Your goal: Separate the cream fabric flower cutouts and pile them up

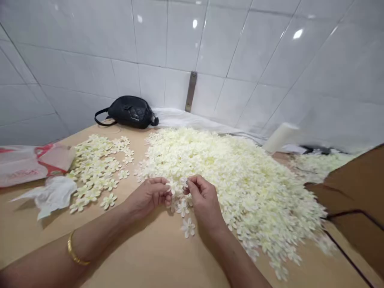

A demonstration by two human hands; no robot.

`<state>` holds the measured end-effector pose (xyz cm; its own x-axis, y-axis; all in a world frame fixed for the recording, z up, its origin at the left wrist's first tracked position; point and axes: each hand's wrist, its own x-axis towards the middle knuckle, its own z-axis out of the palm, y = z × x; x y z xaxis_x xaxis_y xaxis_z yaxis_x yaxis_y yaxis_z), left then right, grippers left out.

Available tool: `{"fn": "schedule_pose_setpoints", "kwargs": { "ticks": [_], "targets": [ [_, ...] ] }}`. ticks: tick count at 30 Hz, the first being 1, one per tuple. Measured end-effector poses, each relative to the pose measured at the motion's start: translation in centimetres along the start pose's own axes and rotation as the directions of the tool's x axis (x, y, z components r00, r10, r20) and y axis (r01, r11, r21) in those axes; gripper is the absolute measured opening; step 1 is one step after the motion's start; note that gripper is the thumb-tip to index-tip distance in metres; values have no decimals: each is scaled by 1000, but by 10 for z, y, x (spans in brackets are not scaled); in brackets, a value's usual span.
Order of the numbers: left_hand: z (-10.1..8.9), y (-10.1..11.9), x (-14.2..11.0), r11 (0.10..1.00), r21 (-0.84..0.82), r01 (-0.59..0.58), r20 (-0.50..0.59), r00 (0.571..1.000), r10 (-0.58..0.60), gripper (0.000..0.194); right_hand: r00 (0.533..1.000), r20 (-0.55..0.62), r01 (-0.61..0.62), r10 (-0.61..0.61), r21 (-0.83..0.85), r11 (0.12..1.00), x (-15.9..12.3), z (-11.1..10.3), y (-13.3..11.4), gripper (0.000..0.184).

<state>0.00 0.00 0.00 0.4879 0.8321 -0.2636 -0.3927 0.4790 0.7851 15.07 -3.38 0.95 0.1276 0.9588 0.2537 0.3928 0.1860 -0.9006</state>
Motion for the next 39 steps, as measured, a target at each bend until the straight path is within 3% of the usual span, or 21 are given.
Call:
{"fn": "schedule_pose_setpoints", "kwargs": {
  "ticks": [3, 5, 6, 7, 10, 16, 24, 32, 39],
  "targets": [
    [-2, 3, 4, 999, 20, -27, -29, 999, 27, 12, 945, -223, 136, -238, -392, 910, 17, -33, -7, 19],
    [-2, 3, 5, 999, 32, -36, -33, 999, 37, 13, 872, -283, 126, -399, -657, 743, 33, -54, -8, 18],
    [-2, 3, 5, 999, 37, -37, -29, 999, 38, 13, 848, -273, 85, -454, -776, 625, 43, -63, -6, 19],
    [-2, 2, 5, 998, 42, -36, -21, 999, 37, 13, 842, -274, 55, -465, -814, 578, 53, -71, -3, 19],
    [-2, 1, 5, 998, 52, -27, -4, 1000, 27, 12, 847, -267, 5, -459, -860, 510, 79, -81, 12, 20],
    [-4, 3, 5, 999, 40, -31, -14, 999, 32, 13, 866, -197, 23, -459, -902, 432, 101, -61, 39, 24],
    [-2, 2, 4, 999, 36, -31, -15, 999, 31, 13, 874, -131, 93, -468, -900, 426, 92, -52, 22, 34],
    [-4, 3, 5, 998, 43, -53, -21, 998, 54, 13, 921, 83, 231, -381, -903, 361, 89, -11, 26, 42],
    [-4, 5, 4, 998, 25, -65, -32, 997, 66, 14, 912, 83, 240, -401, -902, 360, 92, -6, 6, 42]
  ]
}}
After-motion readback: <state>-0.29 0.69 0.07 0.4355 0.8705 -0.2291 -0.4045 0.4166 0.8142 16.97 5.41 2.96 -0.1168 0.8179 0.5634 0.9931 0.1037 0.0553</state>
